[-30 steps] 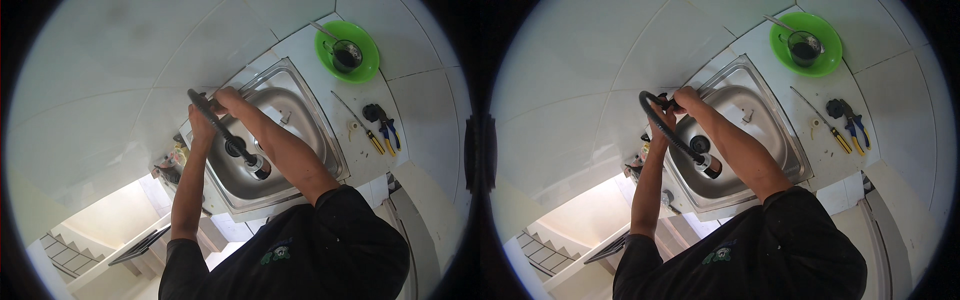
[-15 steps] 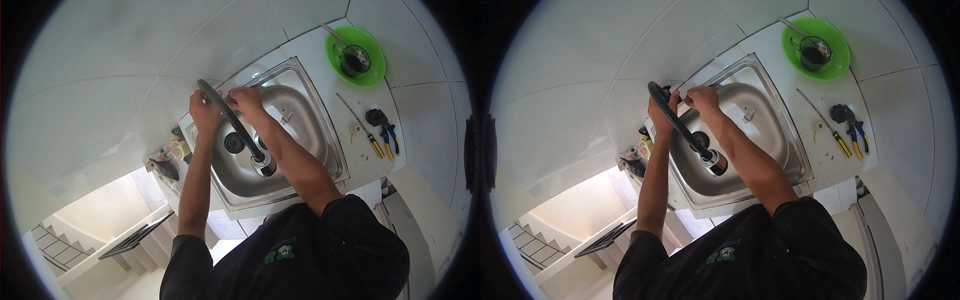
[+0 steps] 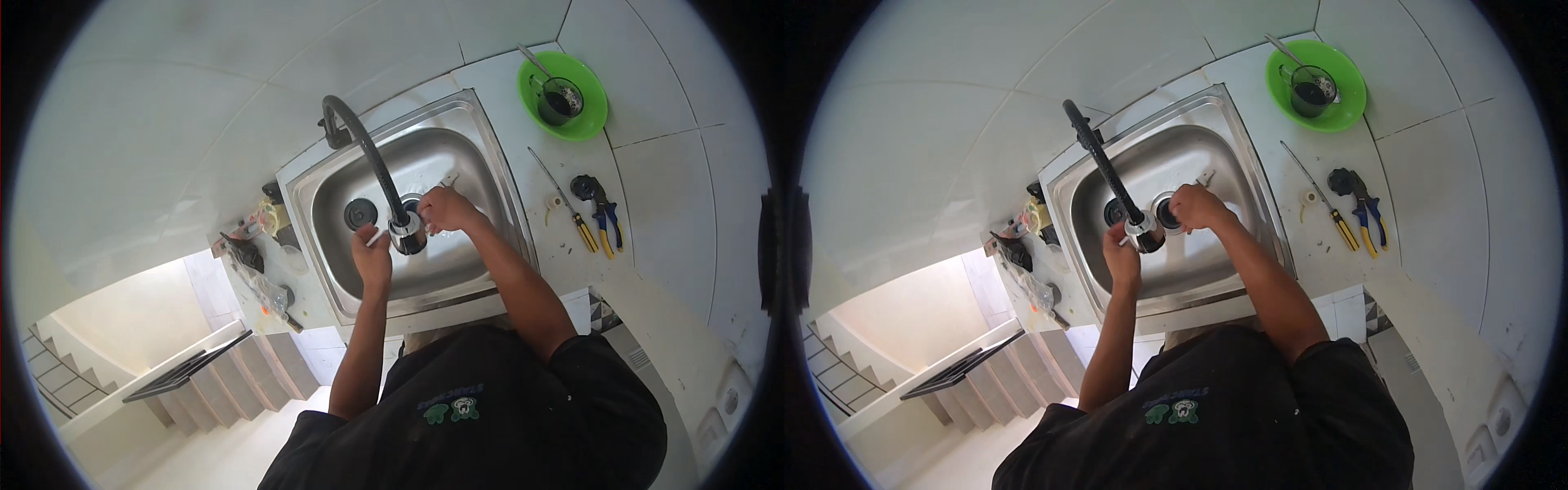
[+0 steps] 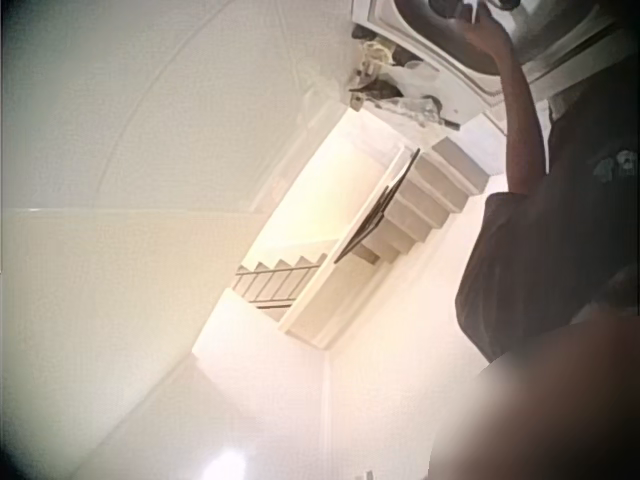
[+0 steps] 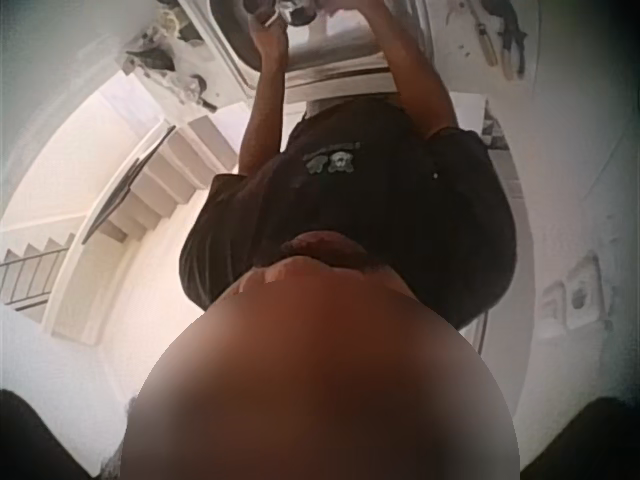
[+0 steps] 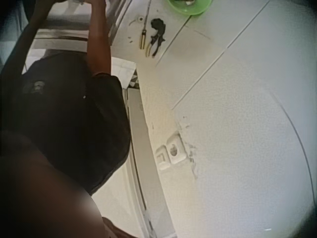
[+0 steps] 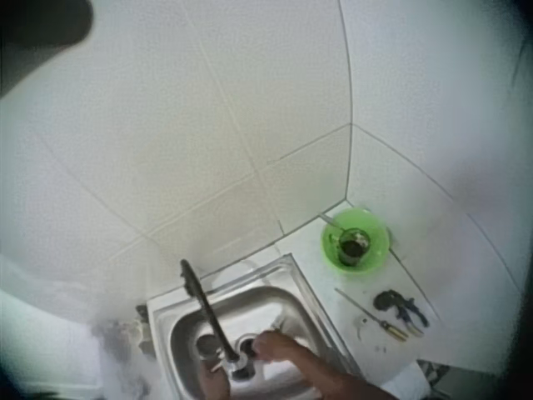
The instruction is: Repairing or reassembling a kitchen sink faucet aerator or spray head components.
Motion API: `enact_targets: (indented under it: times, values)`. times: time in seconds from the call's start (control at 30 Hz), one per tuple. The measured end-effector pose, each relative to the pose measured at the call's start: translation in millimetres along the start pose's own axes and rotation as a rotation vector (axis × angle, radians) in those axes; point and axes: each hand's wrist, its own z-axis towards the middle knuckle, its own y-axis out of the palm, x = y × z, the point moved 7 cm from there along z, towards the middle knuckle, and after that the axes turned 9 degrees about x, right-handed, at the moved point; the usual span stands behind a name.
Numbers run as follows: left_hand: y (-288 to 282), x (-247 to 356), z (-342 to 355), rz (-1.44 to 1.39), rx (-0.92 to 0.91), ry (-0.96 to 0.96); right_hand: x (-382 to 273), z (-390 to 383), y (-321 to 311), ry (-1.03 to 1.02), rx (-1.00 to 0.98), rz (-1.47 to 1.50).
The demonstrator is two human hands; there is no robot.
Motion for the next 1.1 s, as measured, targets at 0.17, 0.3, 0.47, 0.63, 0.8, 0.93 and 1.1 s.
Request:
enact_targets:
  times: [0.17, 0.3, 0.47, 0.63, 0.8, 0.93, 1.1]
  values:
    - [20.3, -36.5, -63.5, -0.471, -0.172, -0.498, 2.0, -44.3, 4.5, 0.158, -0.129, 0.538]
    - [39.2, -49.3, -90.0, -0.67, -0.189, -0.848, -8.9, -63.9, 6.4, 0.022, 0.09, 0.106]
    - [56.6, -58.5, -101.1, -1.014, -0.439, -1.051, -93.0, -120.7, 25.7, -0.075, 0.047, 0.267]
    - [72.0, -51.2, -100.0, -1.43, -0.848, -0.764, -137.6, -138.1, 37.1, -0.577, 0.862, -0.013]
    - [42.6, -38.0, -79.5, -1.235, -0.947, -0.853, -169.5, -174.8, -10.6, -0.117, 1.045, 0.594]
    - [5.7, -26.0, -72.3, -1.184, -0.854, -0.765, -187.5, -284.9, -76.4, -0.267, 0.886, -0.122]
    - [-22.5, 1.3, -113.9, -1.325, -0.804, -0.727, -117.2, -365.5, -62.9, -0.259, 0.75, 0.179]
